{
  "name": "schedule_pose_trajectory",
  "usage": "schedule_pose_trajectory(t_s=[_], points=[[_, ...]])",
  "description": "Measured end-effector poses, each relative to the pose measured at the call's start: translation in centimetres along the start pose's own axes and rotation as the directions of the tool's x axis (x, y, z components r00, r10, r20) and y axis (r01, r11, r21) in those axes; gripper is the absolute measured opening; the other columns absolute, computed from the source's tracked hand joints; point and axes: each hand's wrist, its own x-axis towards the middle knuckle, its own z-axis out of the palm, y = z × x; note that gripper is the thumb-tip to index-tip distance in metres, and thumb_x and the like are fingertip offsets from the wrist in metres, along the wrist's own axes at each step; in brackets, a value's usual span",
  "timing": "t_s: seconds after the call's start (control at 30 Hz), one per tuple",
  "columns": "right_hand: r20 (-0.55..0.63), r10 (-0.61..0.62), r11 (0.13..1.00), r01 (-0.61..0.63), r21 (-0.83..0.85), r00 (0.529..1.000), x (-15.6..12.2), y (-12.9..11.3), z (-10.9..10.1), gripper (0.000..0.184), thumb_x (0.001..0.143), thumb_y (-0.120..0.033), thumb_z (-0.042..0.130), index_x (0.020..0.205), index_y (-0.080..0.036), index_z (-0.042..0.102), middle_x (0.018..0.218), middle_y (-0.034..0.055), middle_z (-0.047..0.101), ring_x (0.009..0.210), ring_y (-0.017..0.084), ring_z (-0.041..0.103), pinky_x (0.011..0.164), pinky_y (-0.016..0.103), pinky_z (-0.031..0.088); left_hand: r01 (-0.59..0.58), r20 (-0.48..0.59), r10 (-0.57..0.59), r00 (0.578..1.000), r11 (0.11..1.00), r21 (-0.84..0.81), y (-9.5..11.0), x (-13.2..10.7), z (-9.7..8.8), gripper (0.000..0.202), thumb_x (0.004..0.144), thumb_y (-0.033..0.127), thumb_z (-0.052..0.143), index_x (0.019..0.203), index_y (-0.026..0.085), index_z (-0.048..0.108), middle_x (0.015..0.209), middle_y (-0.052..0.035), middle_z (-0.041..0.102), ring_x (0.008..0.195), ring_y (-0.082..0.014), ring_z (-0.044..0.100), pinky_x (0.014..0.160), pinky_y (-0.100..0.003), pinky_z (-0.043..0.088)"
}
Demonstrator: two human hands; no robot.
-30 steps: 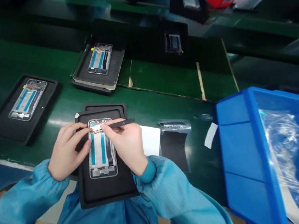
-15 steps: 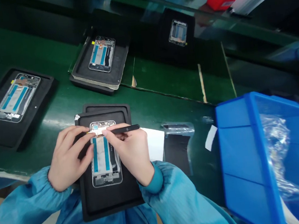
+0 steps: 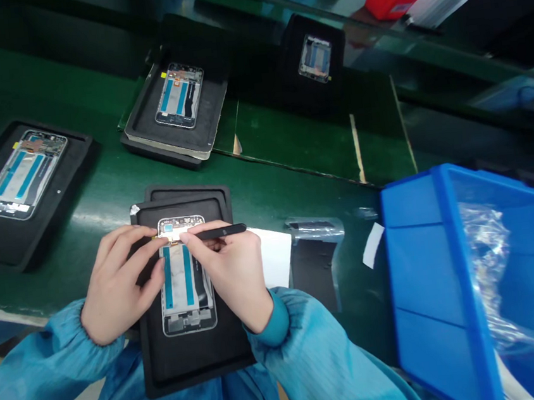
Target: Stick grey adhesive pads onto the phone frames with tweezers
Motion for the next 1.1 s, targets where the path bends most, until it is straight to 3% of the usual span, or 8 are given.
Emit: schedule_pose_trajectory(t_s=[0.33,0.67,0.9,0.97,1.1], points=[[-0.005,-0.039,0.999,0.039,-0.025,0.999,0.0,0.2,0.1,0.008,0.079,-0.027,0.080,0.077,-0.020,0.077,0.079,0.0037,0.080,0.069,0.020,0.074,0.059,0.028,0.059,-0.020,0.039,0.018,0.999,0.998,0.051,0.2,0.1,-0.2,0.030,0.089,0.016,0.061,0.118,0.013,0.066,0.123,-0.0142,0.064,0.120,-0.0322,0.053,0.102,-0.051,0.049],[0.004,-0.053,0.997,0.054,-0.059,0.999,-0.1,0.1,-0.1,0.009,0.079,-0.029,0.080,0.080,-0.021,0.079,0.081,0.0045,0.081,0.071,0.022,0.076,0.059,0.029,0.060,-0.136,0.158,0.096,0.983,0.954,0.266,0.6,0.5,-1.0,0.033,0.092,0.024,0.057,0.123,0.020,0.069,0.122,-0.0137,0.067,0.117,-0.0355,0.057,0.091,-0.052,0.051],[-0.201,-0.115,0.993,0.106,-0.052,0.973,-1.2,0.2,-2.2,0.008,0.078,-0.029,0.082,0.082,-0.023,0.079,0.079,0.0025,0.080,0.068,0.019,0.074,0.060,0.028,0.061,-0.345,0.296,0.240,0.924,0.857,0.382,1.4,1.2,-2.0,0.036,0.093,0.020,0.055,0.126,0.013,0.068,0.123,-0.0155,0.069,0.112,-0.0358,0.061,0.093,-0.053,0.050],[-0.234,-0.114,0.993,0.109,-0.036,0.965,-1.8,0.5,-3.0,0.008,0.077,-0.028,0.083,0.082,-0.023,0.079,0.081,0.0027,0.080,0.071,0.020,0.075,0.064,0.030,0.062,-0.332,0.300,0.230,0.926,0.875,0.352,1.2,1.5,-2.2,0.033,0.094,0.021,0.054,0.122,0.015,0.069,0.121,-0.0131,0.070,0.110,-0.0343,0.062,0.092,-0.052,0.050],[-0.186,-0.122,0.992,0.122,-0.009,0.975,-2.5,1.2,-4.0,0.007,0.076,-0.026,0.083,0.082,-0.024,0.079,0.082,0.0030,0.080,0.075,0.021,0.075,0.069,0.033,0.063,-0.204,0.177,0.161,0.971,0.945,0.255,0.6,1.4,-2.6,0.030,0.094,0.025,0.055,0.119,0.017,0.069,0.114,-0.0100,0.072,0.103,-0.0289,0.064,0.088,-0.046,0.053]])
